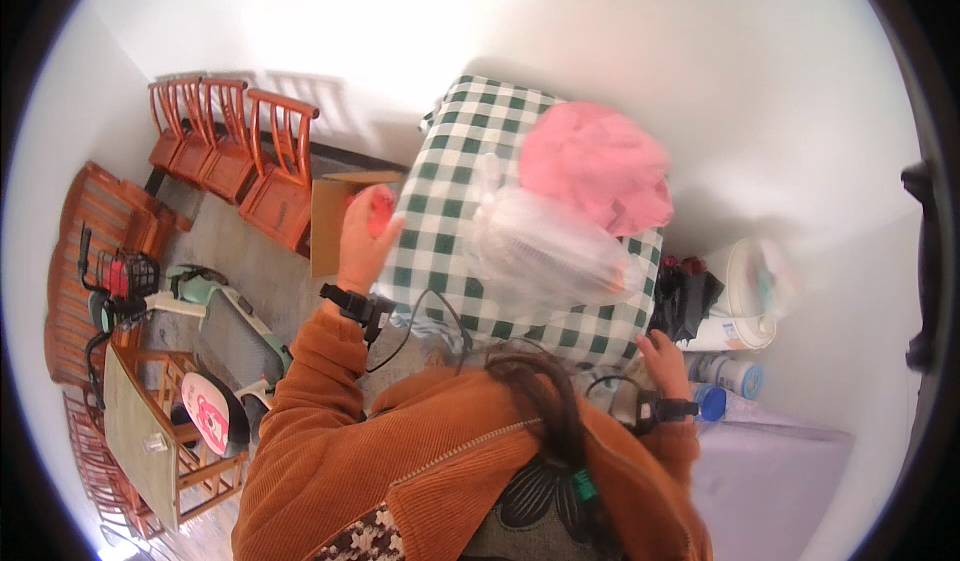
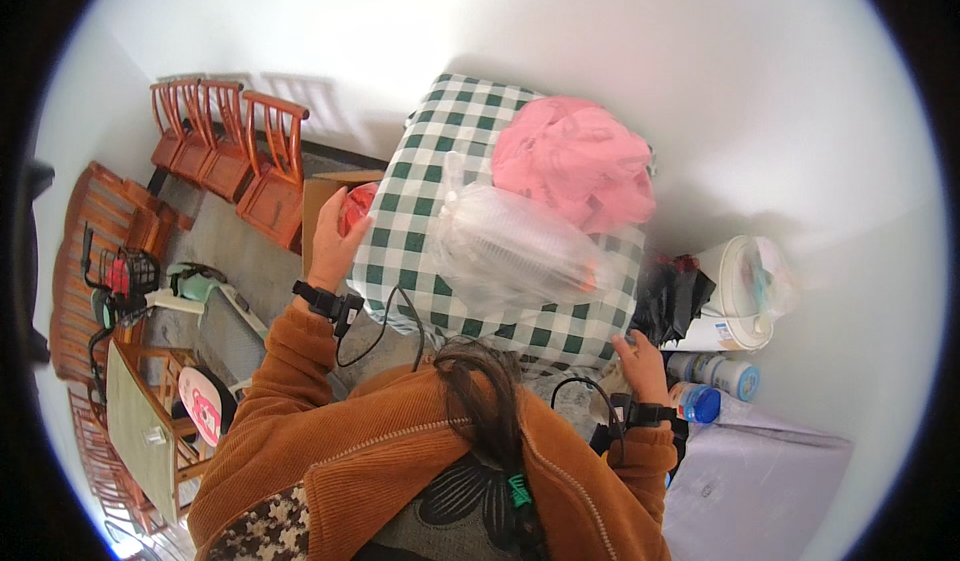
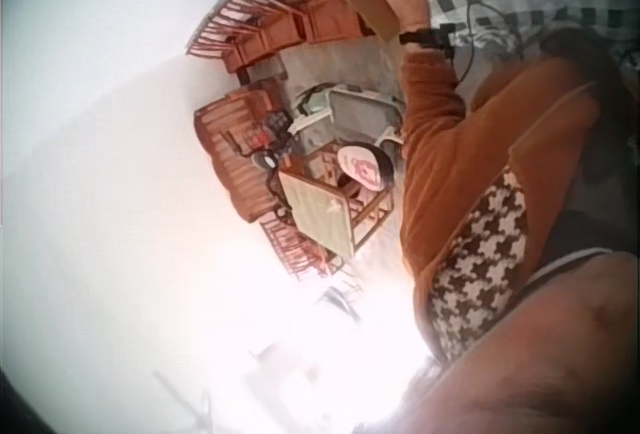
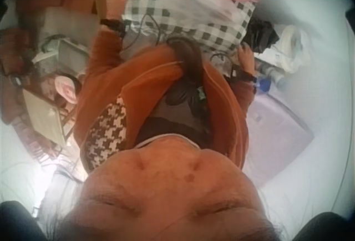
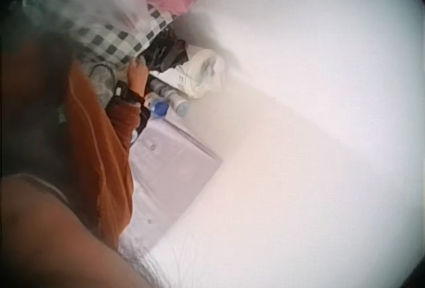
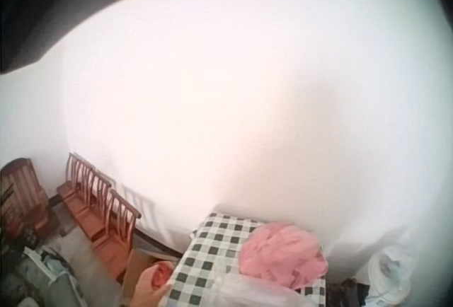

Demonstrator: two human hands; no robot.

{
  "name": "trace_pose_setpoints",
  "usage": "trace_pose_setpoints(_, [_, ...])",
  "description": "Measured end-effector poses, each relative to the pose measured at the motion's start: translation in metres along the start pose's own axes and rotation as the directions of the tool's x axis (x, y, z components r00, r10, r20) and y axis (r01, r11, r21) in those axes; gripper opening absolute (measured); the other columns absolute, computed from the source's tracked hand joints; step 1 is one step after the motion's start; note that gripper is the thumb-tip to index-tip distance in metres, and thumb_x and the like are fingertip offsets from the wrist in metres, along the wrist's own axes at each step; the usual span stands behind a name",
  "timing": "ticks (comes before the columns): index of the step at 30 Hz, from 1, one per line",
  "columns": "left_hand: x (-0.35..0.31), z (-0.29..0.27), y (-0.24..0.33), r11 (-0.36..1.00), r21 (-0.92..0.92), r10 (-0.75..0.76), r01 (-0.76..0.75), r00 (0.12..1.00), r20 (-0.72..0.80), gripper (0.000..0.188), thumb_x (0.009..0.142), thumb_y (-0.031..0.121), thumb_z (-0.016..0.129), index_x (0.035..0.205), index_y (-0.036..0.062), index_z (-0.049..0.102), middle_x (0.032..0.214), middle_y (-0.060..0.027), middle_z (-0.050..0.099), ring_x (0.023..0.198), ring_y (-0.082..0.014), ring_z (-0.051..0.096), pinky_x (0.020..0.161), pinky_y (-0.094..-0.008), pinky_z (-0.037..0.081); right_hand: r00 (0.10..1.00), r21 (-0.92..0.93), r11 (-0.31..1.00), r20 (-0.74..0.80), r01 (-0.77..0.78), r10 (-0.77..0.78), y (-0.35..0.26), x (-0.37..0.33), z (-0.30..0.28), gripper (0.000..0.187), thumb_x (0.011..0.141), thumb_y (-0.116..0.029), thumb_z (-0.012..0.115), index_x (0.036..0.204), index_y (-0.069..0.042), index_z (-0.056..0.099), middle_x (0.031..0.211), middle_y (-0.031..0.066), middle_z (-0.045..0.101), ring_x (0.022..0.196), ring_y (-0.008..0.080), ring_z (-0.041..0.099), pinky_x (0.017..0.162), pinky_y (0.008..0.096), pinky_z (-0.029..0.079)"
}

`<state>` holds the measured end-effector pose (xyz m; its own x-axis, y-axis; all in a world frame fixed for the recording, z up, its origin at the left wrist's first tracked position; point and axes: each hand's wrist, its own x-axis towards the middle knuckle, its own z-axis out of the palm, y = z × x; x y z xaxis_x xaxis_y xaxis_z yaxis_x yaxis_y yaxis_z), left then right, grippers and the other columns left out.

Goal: The person wipes several plastic containers and a yellow box with a cloth, then wipes the shelf surface. The person handles the items one at a time, moving them aside to clean the shelf and returning them afterward.

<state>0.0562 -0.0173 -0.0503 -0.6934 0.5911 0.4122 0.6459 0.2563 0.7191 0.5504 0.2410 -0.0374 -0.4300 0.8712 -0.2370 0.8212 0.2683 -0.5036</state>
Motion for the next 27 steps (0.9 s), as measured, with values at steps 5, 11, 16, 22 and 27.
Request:
trace_pose_setpoints(5, [-0.029,0.022,-0.051,0.886,-0.193,-0.358,0.422,0.887,0.293,0.049,0.095,0.031,0.065,0.13,-0.0012,0.053,0.112,-0.0222,0.065,0.104,-0.0371,0.062,0.092,-0.0427,0.048,0.995,-0.052,0.999,0.103,0.007,-0.001,0.006,0.017,0.024,0.065,0.093,-0.053,0.062,0.115,0.008,0.063,0.105,0.0313,0.068,0.106,0.0458,0.065,0.089,0.0462,0.05])
trace_pose_setpoints(11, [-0.04,0.055,-0.044,0.973,-0.068,-0.218,0.222,0.974,0.055,0.047,0.098,0.03,0.06,0.132,-0.0009,0.053,0.113,-0.028,0.065,0.105,-0.045,0.061,0.089,-0.0463,0.049,0.996,-0.311,0.946,-0.005,0.088,-0.094,0.001,0.012,0.029,0.052,0.1,-0.045,0.051,0.087,0.004,0.062,0.086,0.0325,0.065,0.086,0.0509,0.062,0.073,0.0542,0.048])
trace_pose_setpoints(16, [-0.036,0.05,-0.039,0.98,0.118,-0.166,0.16,0.985,0.045,0.039,0.1,0.025,0.057,0.13,0.0005,0.058,0.106,-0.0207,0.068,0.097,-0.0394,0.064,0.082,-0.0446,0.052,0.983,-0.51,0.86,-0.152,0.015,-0.107,0.002,-0.004,0.047,0.042,0.103,-0.033,0.044,0.084,0.0,0.062,0.078,0.0284,0.065,0.077,0.0484,0.064,0.068,0.0581,0.048])
trace_pose_setpoints(22, [-0.019,0.038,-0.049,0.973,0.229,-0.039,0.028,0.998,0.046,0.023,0.099,0.023,0.055,0.111,0.007,0.067,0.091,-0.0168,0.067,0.083,-0.0386,0.065,0.07,-0.0467,0.052,0.983,-0.595,0.804,-0.147,0.002,-0.111,-0.016,-0.02,0.061,0.038,0.1,-0.03,0.049,0.079,-0.001,0.063,0.079,0.0258,0.066,0.077,0.0469,0.064,0.069,0.0579,0.049])
trace_pose_setpoints(27, [0.021,0.032,-0.069,0.972,0.231,-0.019,-0.033,0.975,0.22,0.029,0.099,0.028,0.052,0.087,0.004,0.064,0.082,-0.0206,0.066,0.083,-0.0404,0.065,0.072,-0.0511,0.051,0.978,-0.512,0.859,-0.17,0.018,-0.121,-0.025,-0.036,0.055,0.037,0.099,-0.03,0.05,0.081,-0.001,0.066,0.078,0.025,0.067,0.078,0.047,0.064,0.07,0.0575,0.049])
